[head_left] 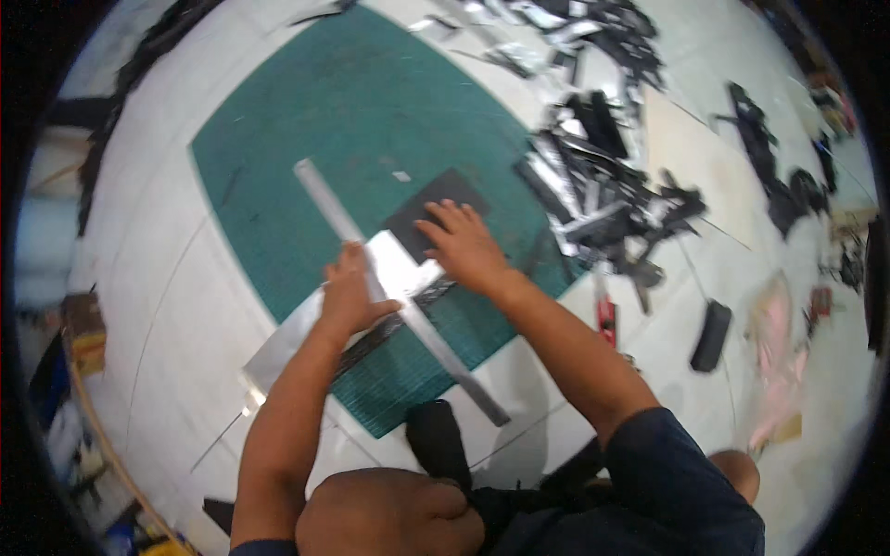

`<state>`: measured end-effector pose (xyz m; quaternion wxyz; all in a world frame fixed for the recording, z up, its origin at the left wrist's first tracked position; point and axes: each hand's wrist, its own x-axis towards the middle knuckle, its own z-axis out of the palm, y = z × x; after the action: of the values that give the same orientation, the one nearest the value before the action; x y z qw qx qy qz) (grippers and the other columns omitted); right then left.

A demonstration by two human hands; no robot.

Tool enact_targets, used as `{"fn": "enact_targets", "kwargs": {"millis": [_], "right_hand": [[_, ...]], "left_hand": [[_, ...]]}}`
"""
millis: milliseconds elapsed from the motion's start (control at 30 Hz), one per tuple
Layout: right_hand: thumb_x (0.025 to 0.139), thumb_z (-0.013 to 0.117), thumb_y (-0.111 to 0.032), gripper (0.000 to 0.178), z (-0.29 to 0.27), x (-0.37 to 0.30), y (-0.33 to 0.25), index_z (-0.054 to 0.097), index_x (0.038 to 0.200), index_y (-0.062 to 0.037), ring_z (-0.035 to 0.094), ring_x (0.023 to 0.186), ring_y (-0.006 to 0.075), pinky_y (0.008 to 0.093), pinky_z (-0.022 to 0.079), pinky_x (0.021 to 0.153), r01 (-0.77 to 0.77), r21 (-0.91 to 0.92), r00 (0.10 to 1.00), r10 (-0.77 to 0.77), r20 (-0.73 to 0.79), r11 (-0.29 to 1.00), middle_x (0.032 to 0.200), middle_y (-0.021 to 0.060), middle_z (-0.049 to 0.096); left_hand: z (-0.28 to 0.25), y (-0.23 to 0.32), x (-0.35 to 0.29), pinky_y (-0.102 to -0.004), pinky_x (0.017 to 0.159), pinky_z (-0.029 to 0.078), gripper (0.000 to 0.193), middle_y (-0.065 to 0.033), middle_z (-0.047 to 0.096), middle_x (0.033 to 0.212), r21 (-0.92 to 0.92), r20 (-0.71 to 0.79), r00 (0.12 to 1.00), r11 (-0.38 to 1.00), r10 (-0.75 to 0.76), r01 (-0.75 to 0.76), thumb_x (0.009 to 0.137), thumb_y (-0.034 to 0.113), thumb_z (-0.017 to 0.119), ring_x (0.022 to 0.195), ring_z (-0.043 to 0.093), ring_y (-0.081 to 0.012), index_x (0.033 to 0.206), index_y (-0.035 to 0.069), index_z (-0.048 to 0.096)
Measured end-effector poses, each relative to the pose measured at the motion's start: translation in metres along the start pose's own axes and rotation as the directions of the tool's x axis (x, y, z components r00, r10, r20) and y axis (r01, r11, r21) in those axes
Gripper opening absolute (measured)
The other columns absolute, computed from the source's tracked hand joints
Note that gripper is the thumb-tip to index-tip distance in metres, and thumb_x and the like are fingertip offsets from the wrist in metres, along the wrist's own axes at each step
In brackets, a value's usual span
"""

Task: Cutting rectangular pieces of black and silver synthetic fabric using a utility knife and metal ruler on a cutting mat.

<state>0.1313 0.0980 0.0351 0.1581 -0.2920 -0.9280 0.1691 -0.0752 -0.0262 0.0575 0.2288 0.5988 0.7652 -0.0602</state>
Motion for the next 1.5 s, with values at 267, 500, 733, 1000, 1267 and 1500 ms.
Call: {"fn": "enact_targets", "kwargs": {"millis": [267,500,733,1000,1267,1500], "right_hand": [[0.077,0.081,-0.030,0.051,-0.065,-0.159,0.059,0.060,0.114,-0.0021,0.058,0.101,0.0363,0.0449,0.047,0.086,-0.769,0.104,0.483,0.680,-0.552,0.631,0.107,0.0172,0.061],[0.087,0.074,-0.038,0.048,-0.083,-0.230,0.028,0.061,0.115,-0.0008,0.059,0.098,0.0356,0.0445,0.047,0.082,-0.917,-0.037,0.398,0.907,-0.137,0.397,0.105,0.0184,0.060],[0.098,0.063,-0.031,0.041,-0.077,-0.172,-0.003,0.050,0.123,-0.0013,0.065,0.077,0.0277,0.0400,0.052,0.068,-0.679,0.697,0.252,0.965,-0.073,0.230,0.094,0.0156,0.064],[0.091,0.055,-0.012,0.030,-0.016,-0.042,-0.100,0.042,0.116,0.0002,0.064,0.085,0.0500,0.0585,0.049,0.076,-0.579,0.288,0.811,0.499,0.306,0.763,0.091,0.0297,0.066],[0.093,0.059,-0.016,0.028,0.004,0.002,-0.123,0.042,0.109,0.0006,0.068,0.089,0.0442,0.0508,0.055,0.078,-0.499,0.116,0.808,0.414,0.419,0.859,0.095,0.0279,0.066],[0.093,0.057,-0.013,0.025,0.005,0.002,-0.129,0.043,0.109,-0.0004,0.070,0.090,0.0399,0.0472,0.056,0.078,-0.451,0.118,0.844,0.380,0.380,0.885,0.095,0.0252,0.067]], "left_hand": [[-0.006,-0.004,-0.003,-0.0488,0.110,0.040,0.130,-0.0209,0.022,0.158,-0.012,0.018,0.996,0.996,-0.084,0.085,0.060,0.050,0.090,0.132,0.038,-0.0467,0.152,-0.004,0.016],[-0.010,0.004,-0.008,-0.0589,0.100,0.047,0.126,-0.0183,0.020,0.159,-0.045,0.034,0.996,0.995,-0.083,0.085,0.062,0.051,0.089,0.134,0.038,-0.0423,0.152,-0.002,0.018],[-0.020,-0.001,-0.015,-0.0627,0.099,0.047,0.123,-0.0189,0.019,0.158,-0.027,0.069,0.992,0.994,-0.106,0.108,0.064,0.052,0.088,0.133,0.039,-0.0419,0.152,-0.001,0.019],[-0.023,0.010,-0.008,-0.0634,0.101,0.045,0.129,-0.0171,0.018,0.160,-0.054,0.063,0.989,0.989,-0.132,0.136,0.060,0.055,0.089,0.136,0.038,-0.0395,0.153,0.000,0.018],[-0.027,0.007,-0.008,-0.0500,0.101,0.050,0.134,-0.0191,0.019,0.159,-0.020,0.089,0.985,0.989,-0.147,0.150,0.057,0.051,0.091,0.132,0.041,-0.0439,0.153,-0.003,0.014],[-0.028,0.006,-0.005,-0.0485,0.101,0.051,0.128,-0.0190,0.020,0.159,-0.006,0.098,0.984,0.988,-0.151,0.152,0.061,0.043,0.090,0.133,0.040,-0.0446,0.153,-0.003,0.014]]}}
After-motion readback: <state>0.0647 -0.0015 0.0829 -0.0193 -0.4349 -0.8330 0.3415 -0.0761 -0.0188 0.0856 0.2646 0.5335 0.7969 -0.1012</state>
